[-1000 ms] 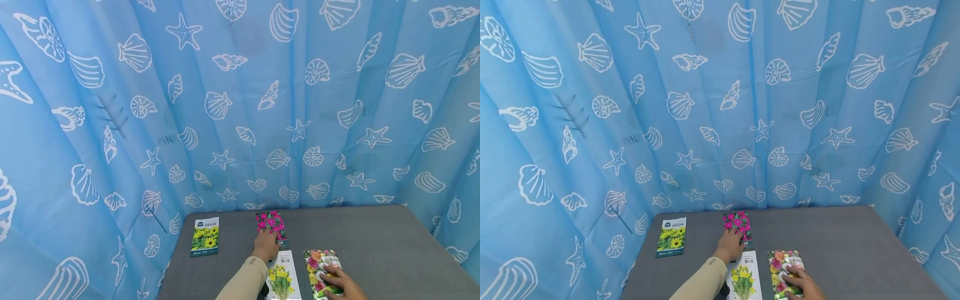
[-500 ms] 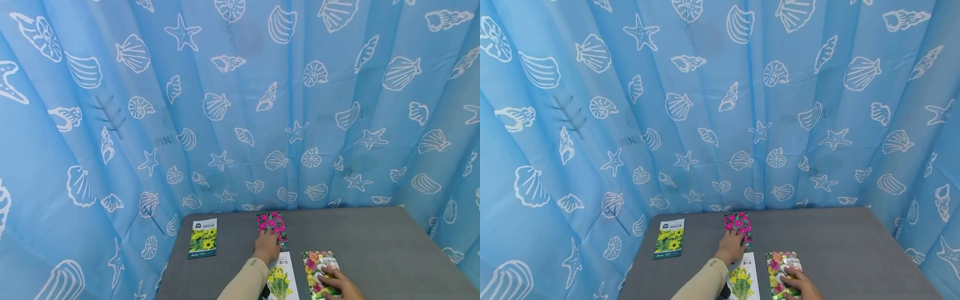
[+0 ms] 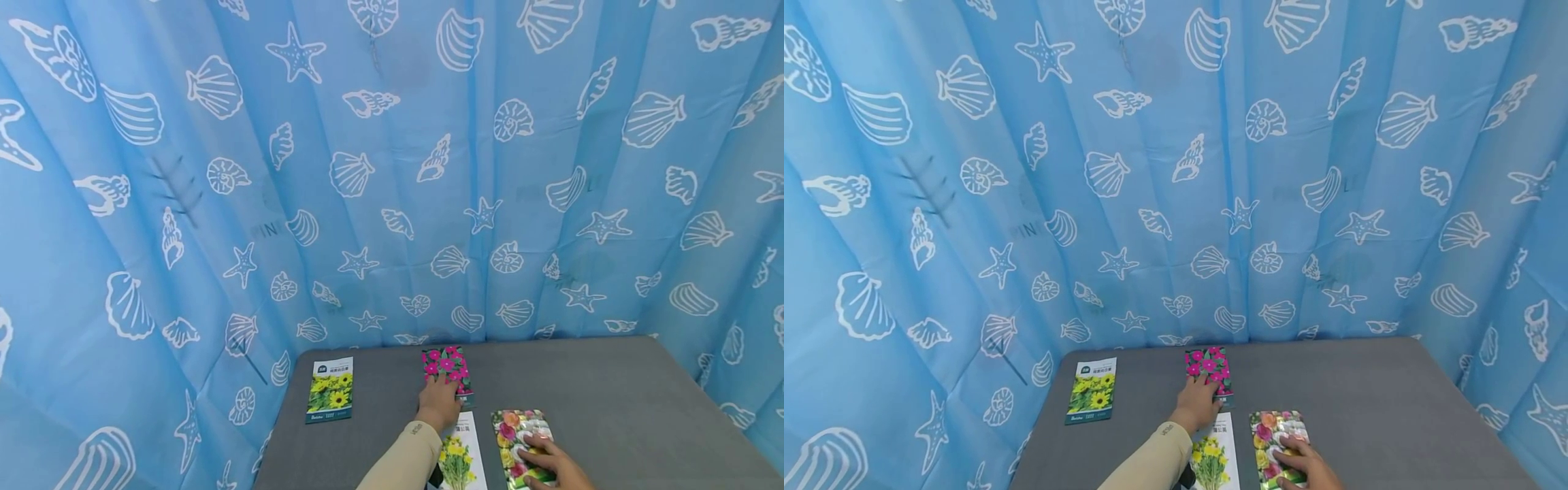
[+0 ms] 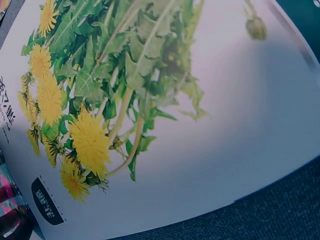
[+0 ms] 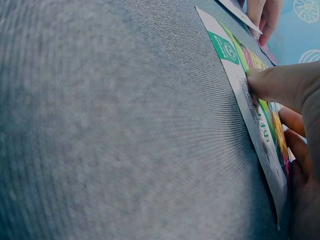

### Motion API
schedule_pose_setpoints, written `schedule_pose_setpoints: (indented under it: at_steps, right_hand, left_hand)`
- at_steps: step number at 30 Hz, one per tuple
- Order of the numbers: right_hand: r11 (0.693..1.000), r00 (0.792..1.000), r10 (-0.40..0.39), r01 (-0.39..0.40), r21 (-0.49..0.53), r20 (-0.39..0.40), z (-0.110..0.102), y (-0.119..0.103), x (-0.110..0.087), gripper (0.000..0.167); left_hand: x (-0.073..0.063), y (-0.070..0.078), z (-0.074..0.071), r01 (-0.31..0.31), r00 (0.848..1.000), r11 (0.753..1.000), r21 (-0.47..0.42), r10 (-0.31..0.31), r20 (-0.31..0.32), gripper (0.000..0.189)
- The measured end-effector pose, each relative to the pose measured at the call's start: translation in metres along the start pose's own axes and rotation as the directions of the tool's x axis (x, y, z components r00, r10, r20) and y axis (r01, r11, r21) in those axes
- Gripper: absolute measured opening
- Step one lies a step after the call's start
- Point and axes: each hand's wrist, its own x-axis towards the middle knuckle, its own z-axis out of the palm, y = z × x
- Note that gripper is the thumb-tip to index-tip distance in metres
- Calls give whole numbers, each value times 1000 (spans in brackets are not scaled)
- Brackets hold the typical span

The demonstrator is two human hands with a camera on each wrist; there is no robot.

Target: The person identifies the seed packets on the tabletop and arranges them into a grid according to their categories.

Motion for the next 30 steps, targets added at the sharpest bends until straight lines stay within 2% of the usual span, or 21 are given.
schedule_pose_setpoints:
  at_steps: [6,17,25,30]
  right_hand:
    - [999,999,-34,34,-3,-32,1,-1,-1,46]
    - [1000,1000,9,-9,-5,3,2,1,1,48]
    - [997,997,70,-70,28,21,-2,-5,2,49]
    - [996,997,79,-80,50,22,-3,-9,0,49]
  left_hand:
    - [0,2,-1,1,1000,1000,-7,-1,-13,44]
    - [6,5,9,-19,1000,999,37,19,-10,46]
    - [2,12,-1,-31,999,999,37,30,16,46]
    - [2,15,0,-39,999,998,47,39,21,47]
